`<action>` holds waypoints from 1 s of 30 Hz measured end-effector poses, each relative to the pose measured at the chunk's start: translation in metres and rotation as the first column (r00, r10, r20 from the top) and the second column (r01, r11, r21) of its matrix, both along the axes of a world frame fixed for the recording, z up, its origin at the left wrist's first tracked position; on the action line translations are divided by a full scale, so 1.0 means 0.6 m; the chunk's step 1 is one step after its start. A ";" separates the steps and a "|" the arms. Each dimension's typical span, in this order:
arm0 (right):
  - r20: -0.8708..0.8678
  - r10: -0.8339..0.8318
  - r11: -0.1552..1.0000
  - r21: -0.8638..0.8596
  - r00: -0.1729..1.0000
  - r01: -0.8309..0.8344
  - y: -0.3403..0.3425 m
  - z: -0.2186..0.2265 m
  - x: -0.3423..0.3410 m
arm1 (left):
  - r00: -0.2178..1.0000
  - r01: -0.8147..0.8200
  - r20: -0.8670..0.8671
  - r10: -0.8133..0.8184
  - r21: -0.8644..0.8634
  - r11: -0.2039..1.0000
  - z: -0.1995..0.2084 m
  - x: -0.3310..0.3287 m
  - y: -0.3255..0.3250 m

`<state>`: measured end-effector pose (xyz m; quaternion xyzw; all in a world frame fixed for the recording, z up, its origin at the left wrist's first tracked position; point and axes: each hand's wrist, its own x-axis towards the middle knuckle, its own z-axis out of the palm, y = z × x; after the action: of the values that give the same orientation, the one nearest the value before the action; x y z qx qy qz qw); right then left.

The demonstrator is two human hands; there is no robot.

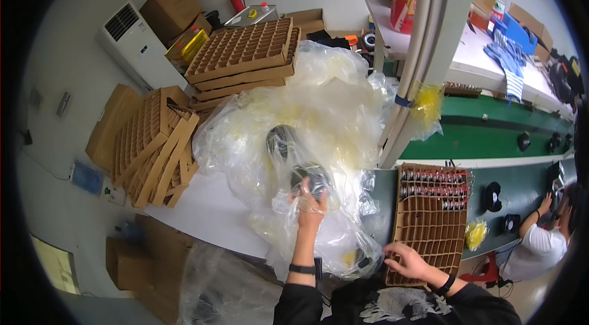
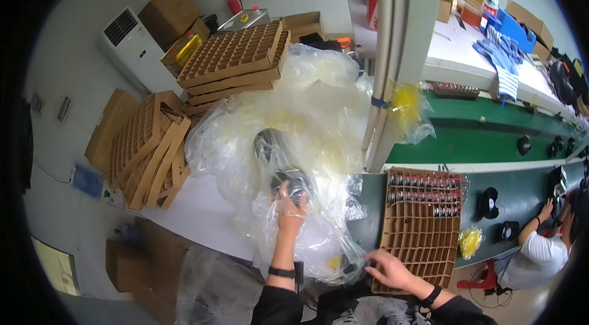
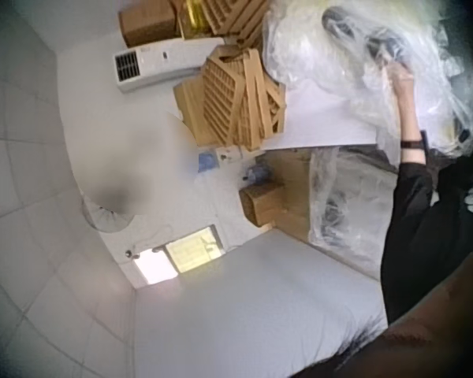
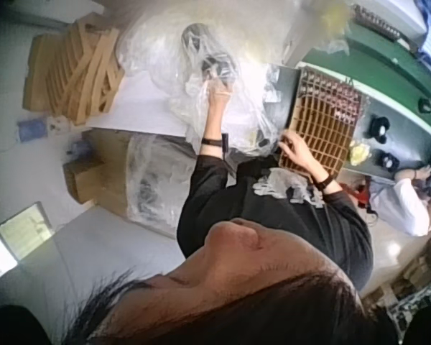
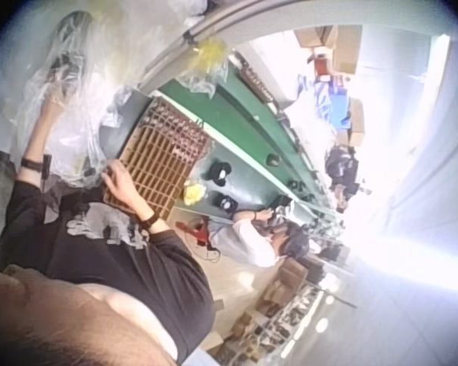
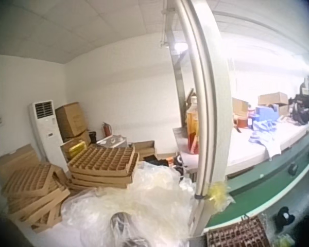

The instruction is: Assembling small electronic components into a housing on a production line.

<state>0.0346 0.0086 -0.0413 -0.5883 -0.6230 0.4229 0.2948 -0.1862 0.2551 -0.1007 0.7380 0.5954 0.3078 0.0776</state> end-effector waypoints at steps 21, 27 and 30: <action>-0.004 -0.067 0.976 0.208 0.998 0.066 0.160 -0.130 -0.080 | 0.922 0.384 0.016 -0.388 -0.186 0.905 0.062 -0.134 -0.231; -0.496 -0.798 0.603 -0.652 0.343 0.461 0.221 -0.227 0.006 | 0.666 0.714 0.696 -0.268 -0.491 0.500 0.120 -0.189 -0.209; -0.512 -0.858 0.499 -0.805 0.051 0.319 0.218 -0.253 0.001 | 0.226 0.790 0.973 0.039 -0.206 0.577 0.112 -0.210 -0.224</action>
<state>0.0353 0.1393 -0.1929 -0.5171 0.0951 0.6318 0.5696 -0.3123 0.1209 -0.0337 0.4703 0.2803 0.3833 0.7438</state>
